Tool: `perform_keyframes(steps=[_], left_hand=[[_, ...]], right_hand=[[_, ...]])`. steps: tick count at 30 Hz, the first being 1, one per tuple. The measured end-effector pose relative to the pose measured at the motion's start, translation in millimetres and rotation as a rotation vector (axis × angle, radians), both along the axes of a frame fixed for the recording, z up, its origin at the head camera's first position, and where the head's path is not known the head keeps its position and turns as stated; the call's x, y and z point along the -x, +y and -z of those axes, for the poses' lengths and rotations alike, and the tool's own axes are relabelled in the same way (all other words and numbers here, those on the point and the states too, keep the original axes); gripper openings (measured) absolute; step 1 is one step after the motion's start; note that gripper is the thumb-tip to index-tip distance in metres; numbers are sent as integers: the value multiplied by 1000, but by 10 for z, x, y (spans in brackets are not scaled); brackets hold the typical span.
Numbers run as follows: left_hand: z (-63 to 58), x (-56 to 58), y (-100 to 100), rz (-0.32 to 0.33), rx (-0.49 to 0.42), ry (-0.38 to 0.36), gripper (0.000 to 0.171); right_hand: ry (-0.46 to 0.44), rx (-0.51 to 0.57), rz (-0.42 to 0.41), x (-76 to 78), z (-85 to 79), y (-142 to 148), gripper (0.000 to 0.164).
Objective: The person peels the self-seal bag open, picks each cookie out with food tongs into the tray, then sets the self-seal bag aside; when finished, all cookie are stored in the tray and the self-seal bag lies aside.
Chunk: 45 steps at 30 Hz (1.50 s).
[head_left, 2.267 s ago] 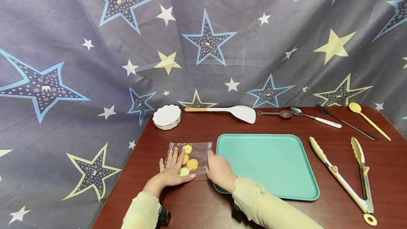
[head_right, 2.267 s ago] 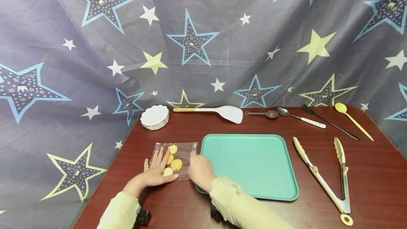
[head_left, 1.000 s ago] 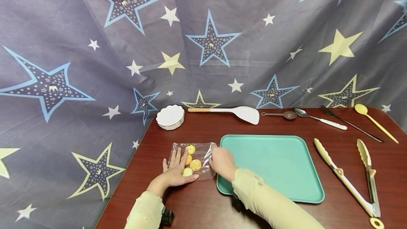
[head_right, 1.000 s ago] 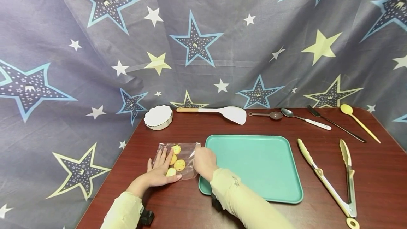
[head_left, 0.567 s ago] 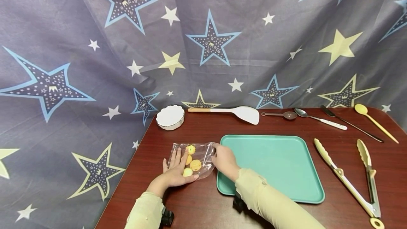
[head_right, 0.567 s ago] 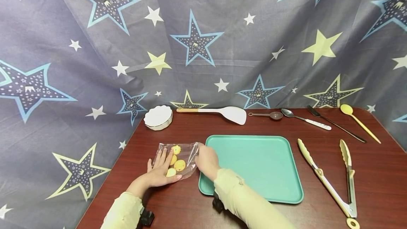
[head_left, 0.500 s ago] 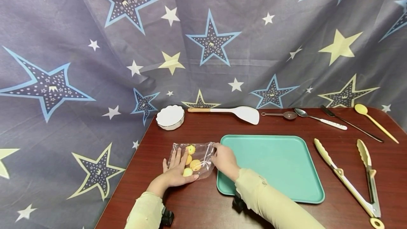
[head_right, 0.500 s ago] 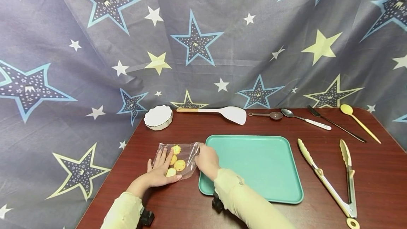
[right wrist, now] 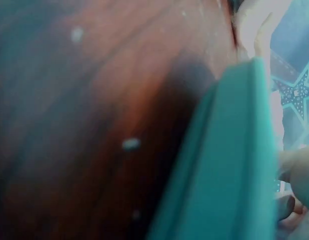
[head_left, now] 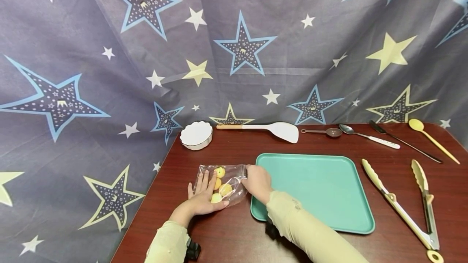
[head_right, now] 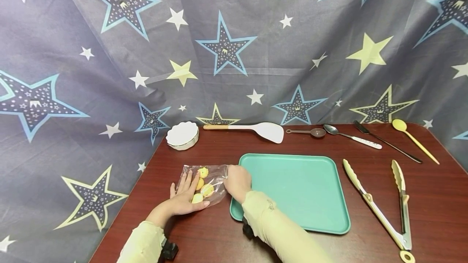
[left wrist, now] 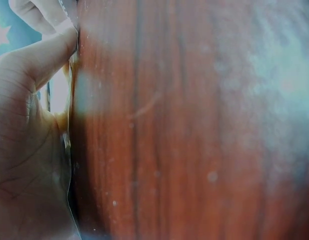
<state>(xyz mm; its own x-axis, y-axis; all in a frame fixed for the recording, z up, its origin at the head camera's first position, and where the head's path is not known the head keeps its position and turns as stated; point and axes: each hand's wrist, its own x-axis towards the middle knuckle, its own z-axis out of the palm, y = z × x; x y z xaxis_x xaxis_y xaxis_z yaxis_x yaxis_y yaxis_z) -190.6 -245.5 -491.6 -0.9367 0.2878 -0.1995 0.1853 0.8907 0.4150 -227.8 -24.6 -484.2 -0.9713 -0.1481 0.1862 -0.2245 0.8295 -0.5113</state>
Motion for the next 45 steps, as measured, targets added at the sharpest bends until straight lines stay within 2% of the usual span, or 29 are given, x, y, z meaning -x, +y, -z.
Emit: perform_keyframes(steps=[3,7,11,13,16,20,22,29,33,37,41,45], left_hand=[[-7,0,9,-4,15,-7,115],[-55,-1,37,-18,41,-18,113],[-71,11,54,-22,74,-26,112],[-63,8,54,-23,62,-21,112],[-30,7,40,-21,41,-15,113],[27,7,17,-18,20,-2,115],[47,9,12,-17,1,10,116],[79,29,2,-10,-7,18,116],[99,48,-5,-23,28,-7,118],[132,72,-11,-28,51,-10,117],[138,74,-13,-37,40,-12,117],[126,59,-9,-38,32,-7,117]], right_hand=[[-13,23,0,14,12,29,14],[-18,99,-6,10,23,62,22],[-16,192,6,11,13,85,18],[-25,209,24,15,3,87,14],[-45,190,49,21,-6,73,9],[-36,123,58,43,8,44,25],[-15,101,61,60,18,40,26],[22,134,48,93,7,104,3],[-5,189,42,85,-32,139,12],[-89,263,59,89,-66,161,19],[-197,367,61,108,-89,178,20],[-231,434,53,123,-89,196,18]])
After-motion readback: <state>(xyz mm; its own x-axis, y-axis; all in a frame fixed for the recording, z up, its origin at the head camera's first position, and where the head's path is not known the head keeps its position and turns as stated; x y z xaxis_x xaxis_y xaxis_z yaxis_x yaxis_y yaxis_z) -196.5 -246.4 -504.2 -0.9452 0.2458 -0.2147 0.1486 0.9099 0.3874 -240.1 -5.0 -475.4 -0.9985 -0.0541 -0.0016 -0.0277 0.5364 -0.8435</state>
